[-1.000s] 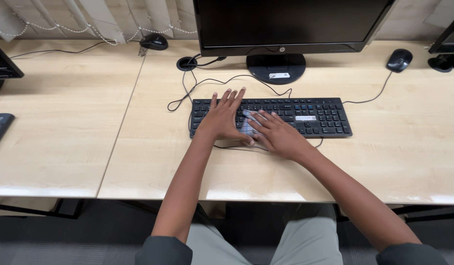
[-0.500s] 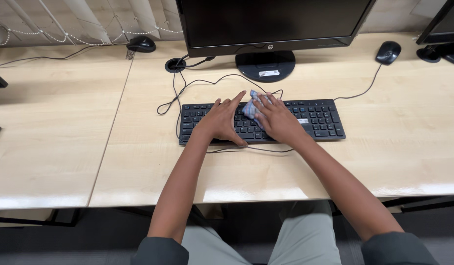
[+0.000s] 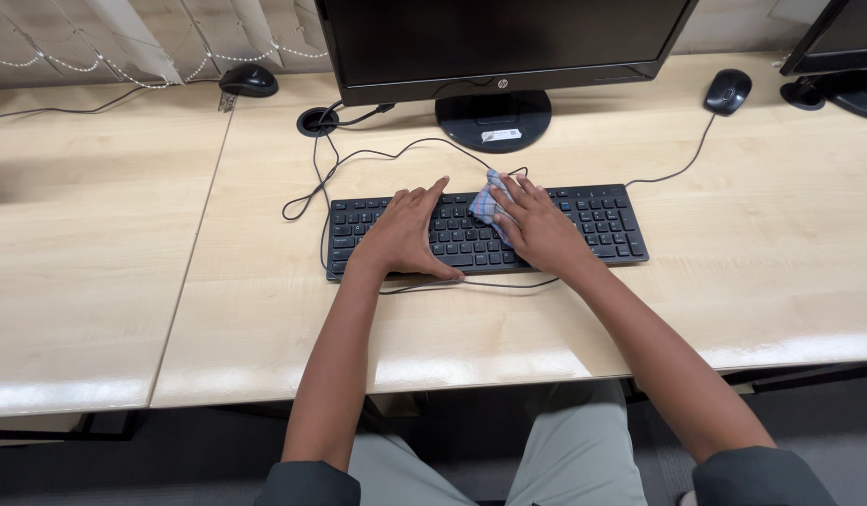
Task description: The person wipes a black keyboard and monitor with a cloth. They then move to a second keyboard and continue wiping it thoroughly.
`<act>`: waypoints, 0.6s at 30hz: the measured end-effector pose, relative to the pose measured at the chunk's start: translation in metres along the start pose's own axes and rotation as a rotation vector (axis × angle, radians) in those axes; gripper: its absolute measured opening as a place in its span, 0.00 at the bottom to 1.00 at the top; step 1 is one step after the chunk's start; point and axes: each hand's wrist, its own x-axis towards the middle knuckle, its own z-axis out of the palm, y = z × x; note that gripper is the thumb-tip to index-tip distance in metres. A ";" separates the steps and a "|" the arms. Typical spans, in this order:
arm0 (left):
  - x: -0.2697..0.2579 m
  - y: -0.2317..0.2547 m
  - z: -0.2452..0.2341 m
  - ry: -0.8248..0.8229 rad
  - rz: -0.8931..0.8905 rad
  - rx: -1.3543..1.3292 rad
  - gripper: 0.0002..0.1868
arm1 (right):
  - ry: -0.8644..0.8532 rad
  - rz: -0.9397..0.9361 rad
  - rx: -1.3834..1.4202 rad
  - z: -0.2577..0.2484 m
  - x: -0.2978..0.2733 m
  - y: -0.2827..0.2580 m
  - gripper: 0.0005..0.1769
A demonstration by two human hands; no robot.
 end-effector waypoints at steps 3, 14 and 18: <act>-0.001 0.001 0.000 -0.026 -0.031 0.007 0.82 | 0.022 -0.054 -0.026 -0.001 -0.001 -0.007 0.31; -0.015 0.007 0.004 0.014 0.009 0.097 0.80 | 0.053 0.074 -0.015 -0.020 -0.023 0.001 0.30; -0.015 0.011 -0.001 0.010 0.006 0.116 0.82 | 0.037 -0.059 -0.006 -0.009 -0.037 -0.010 0.30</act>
